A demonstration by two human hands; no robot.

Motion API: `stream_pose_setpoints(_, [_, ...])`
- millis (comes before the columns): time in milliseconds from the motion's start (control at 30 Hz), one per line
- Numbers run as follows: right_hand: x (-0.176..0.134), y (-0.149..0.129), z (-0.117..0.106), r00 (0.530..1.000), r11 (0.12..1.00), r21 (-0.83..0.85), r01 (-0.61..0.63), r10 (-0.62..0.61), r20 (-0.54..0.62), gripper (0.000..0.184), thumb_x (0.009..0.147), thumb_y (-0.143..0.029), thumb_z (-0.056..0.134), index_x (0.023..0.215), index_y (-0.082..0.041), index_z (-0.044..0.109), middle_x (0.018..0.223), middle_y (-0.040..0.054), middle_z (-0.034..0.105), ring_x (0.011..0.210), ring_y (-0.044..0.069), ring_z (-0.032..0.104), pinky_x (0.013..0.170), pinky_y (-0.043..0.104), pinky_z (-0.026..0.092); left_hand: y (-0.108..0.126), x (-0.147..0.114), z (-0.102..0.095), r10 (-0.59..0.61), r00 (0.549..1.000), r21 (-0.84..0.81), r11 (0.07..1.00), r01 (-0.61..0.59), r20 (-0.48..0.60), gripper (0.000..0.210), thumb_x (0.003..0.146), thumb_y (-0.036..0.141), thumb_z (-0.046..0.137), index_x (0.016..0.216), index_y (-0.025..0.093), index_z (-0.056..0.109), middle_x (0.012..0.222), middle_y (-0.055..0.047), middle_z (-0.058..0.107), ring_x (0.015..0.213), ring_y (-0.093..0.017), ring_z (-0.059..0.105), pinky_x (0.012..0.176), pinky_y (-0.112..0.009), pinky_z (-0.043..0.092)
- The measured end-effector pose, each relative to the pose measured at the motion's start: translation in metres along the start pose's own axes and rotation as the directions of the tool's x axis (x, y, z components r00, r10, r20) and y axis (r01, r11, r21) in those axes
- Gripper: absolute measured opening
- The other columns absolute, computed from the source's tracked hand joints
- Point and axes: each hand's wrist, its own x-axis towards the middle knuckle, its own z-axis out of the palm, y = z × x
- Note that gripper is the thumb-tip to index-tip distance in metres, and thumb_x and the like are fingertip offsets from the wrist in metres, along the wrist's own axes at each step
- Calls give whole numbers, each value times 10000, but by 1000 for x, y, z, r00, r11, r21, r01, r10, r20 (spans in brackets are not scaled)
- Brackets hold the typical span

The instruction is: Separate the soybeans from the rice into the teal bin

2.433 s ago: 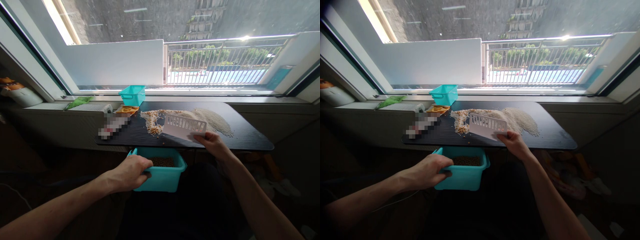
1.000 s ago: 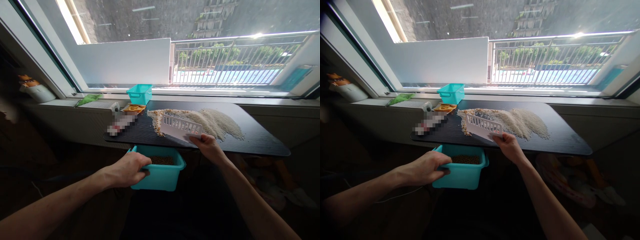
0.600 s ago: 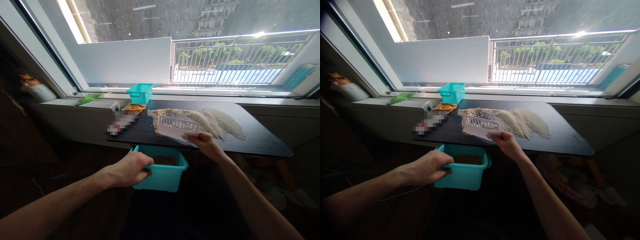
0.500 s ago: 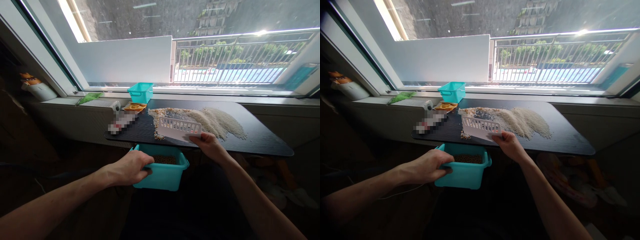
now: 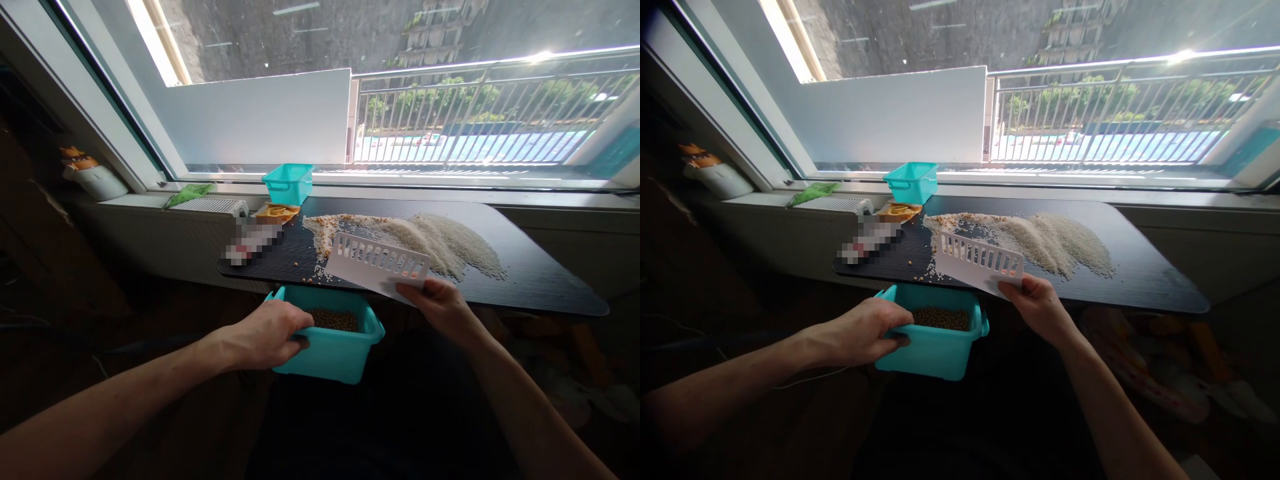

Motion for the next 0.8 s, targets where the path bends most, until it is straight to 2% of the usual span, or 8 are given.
stream_pose_setpoints(200, [10,-8,30,990,999,-17,39,-37,136,365,729,-509,698,895,-197,792,948,60,774,868,273,708,822,442,564,-1,-3,-2,-26,1000,10,1000,26,12,153,810,213,580,696,194,481,736,-8,617,717,-189,585,657,-281,375])
stream_pose_setpoints(333, [17,-8,43,985,998,-36,53,-47,168,324,757,-462,667,866,-182,788,905,56,773,817,251,699,781,412,560,-4,-7,-3,-35,999,17,999,35,7,137,797,197,581,696,191,489,729,-5,617,716,-184,586,655,-274,371])
stream_pose_setpoints(700, [12,-14,39,972,1000,-20,12,-7,234,319,744,-459,687,889,-194,788,945,54,771,851,248,700,819,404,553,-10,-14,-3,-42,999,10,999,42,-4,124,809,216,561,707,200,492,741,-12,620,728,-204,598,660,-295,389])
stream_pose_setpoints(800, [17,-17,41,981,999,-9,40,-37,189,320,730,-459,692,885,-195,787,919,49,769,836,242,691,812,397,546,-12,-17,-4,-53,999,19,998,53,-1,140,813,224,552,696,201,479,731,-13,614,722,-205,597,654,-295,389])
